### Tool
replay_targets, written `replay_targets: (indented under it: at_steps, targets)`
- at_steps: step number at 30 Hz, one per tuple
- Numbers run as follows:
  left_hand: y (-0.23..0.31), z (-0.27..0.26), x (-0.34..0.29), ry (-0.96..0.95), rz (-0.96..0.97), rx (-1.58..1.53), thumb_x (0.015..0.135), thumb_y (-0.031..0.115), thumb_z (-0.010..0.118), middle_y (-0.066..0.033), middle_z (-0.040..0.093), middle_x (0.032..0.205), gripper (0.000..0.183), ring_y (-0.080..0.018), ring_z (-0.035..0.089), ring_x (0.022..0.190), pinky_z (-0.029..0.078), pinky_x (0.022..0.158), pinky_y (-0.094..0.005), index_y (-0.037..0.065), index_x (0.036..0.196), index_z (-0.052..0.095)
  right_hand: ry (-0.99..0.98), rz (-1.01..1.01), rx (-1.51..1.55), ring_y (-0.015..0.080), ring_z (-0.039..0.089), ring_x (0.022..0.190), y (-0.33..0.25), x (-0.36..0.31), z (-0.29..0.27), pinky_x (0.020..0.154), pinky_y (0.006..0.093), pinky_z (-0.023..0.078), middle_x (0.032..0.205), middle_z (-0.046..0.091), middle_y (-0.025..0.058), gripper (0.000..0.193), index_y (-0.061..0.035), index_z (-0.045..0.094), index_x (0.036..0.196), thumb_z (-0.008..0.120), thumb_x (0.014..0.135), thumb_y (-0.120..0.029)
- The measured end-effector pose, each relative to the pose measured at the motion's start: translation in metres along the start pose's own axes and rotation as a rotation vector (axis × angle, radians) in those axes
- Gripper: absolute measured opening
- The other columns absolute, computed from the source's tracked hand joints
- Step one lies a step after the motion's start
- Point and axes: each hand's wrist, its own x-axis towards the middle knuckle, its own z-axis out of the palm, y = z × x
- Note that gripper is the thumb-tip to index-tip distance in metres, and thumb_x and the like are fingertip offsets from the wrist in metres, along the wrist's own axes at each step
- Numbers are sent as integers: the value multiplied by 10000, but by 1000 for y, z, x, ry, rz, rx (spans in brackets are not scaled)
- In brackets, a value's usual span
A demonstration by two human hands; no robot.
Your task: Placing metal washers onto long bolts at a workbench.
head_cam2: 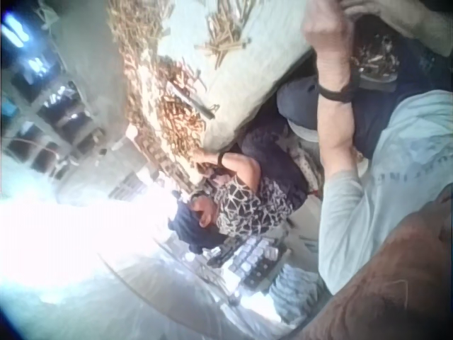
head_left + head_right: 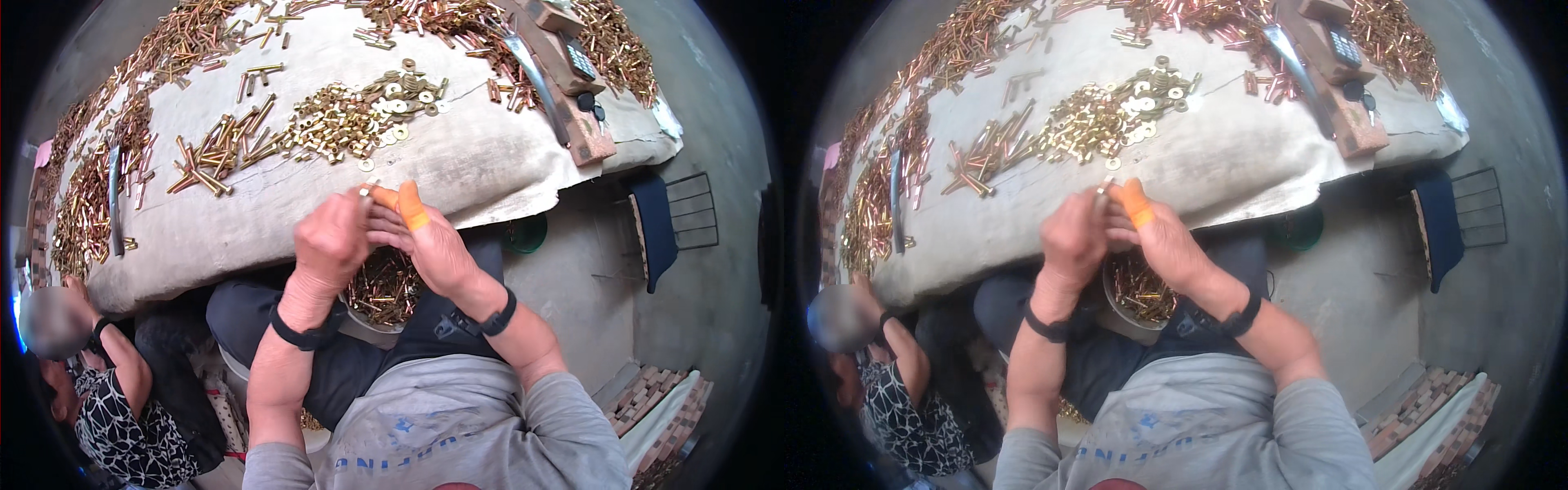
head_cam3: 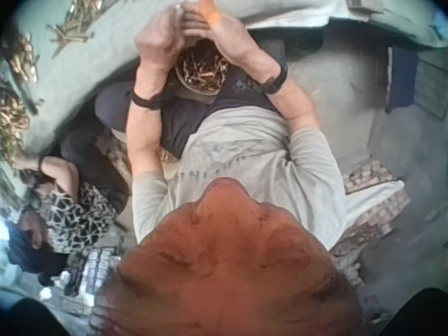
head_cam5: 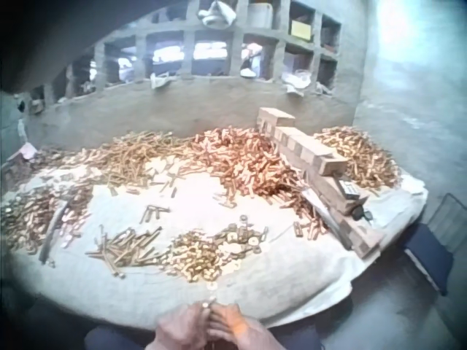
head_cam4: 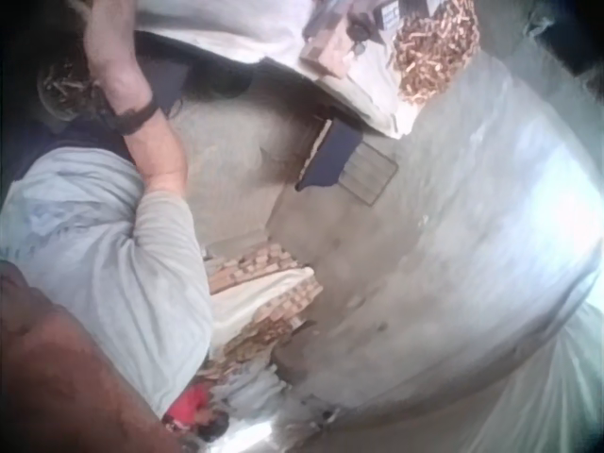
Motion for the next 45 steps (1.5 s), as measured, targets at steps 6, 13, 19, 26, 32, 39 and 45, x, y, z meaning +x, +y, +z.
replay_targets:
  at_steps: [6, 13, 19, 26, 32, 39, 45]
  targets:
    - [-9, 3, -1, 184, -106, -83, 871, 33, 644, -157, 638, 771, 133, -329, 642, 622, 507, 533, -383, -5, 996, 621, -4, -60, 59, 270, 543, 1244, 22, 1, -16, 1044, 361, 446, 1382, 505, 216, 683, 47, 406, 1425, 313, 1044, -511]
    - [0, 1, -2, -52, -373, -433, 949, 130, 612, -97, 605, 693, 124, -249, 605, 616, 472, 553, -329, 10, 976, 629, 116, -214, -53, 226, 600, 1153, 9, -22, -14, 986, 336, 483, 1274, 588, 174, 624, 50, 432, 1402, 336, 1052, -457]
    - [8, -5, -2, -257, -637, -931, 991, 209, 579, 67, 530, 718, 203, -22, 441, 640, 351, 557, -200, 24, 936, 644, 199, -319, -196, 142, 629, 1003, 11, -9, -27, 883, 273, 511, 1123, 644, 102, 340, 28, 554, 1269, 543, 1009, -192]
    - [10, -7, -6, -319, -592, -993, 979, 185, 598, 25, 545, 703, 200, -43, 463, 653, 409, 577, -240, 1, 907, 634, 231, -219, -252, 79, 606, 750, 14, -6, -29, 688, 229, 520, 896, 653, 22, 189, 3, 645, 1049, 639, 958, -163]
    - [2, -11, -5, -355, -757, -1029, 972, 198, 597, 29, 537, 693, 208, -36, 467, 645, 400, 557, -239, 5, 906, 635, -32, -155, -500, 84, 581, 620, 8, -21, -30, 582, 232, 484, 757, 638, 19, 237, -9, 656, 973, 567, 990, -228]
    - [6, -4, -9, -346, -677, -1019, 968, 183, 613, 20, 537, 684, 191, -51, 481, 649, 417, 575, -247, 2, 913, 638, 232, -284, -449, 70, 595, 666, 8, 0, -28, 602, 229, 498, 770, 636, 3, 201, -13, 662, 1006, 622, 961, -205]
    - [13, 1, -21, -437, -364, -708, 930, 160, 632, -184, 621, 696, 181, -288, 629, 631, 497, 618, -363, -17, 970, 642, 178, -232, -554, 59, 602, 703, 9, -9, -55, 627, 205, 497, 805, 633, -6, 199, -56, 674, 1069, 598, 976, -214]
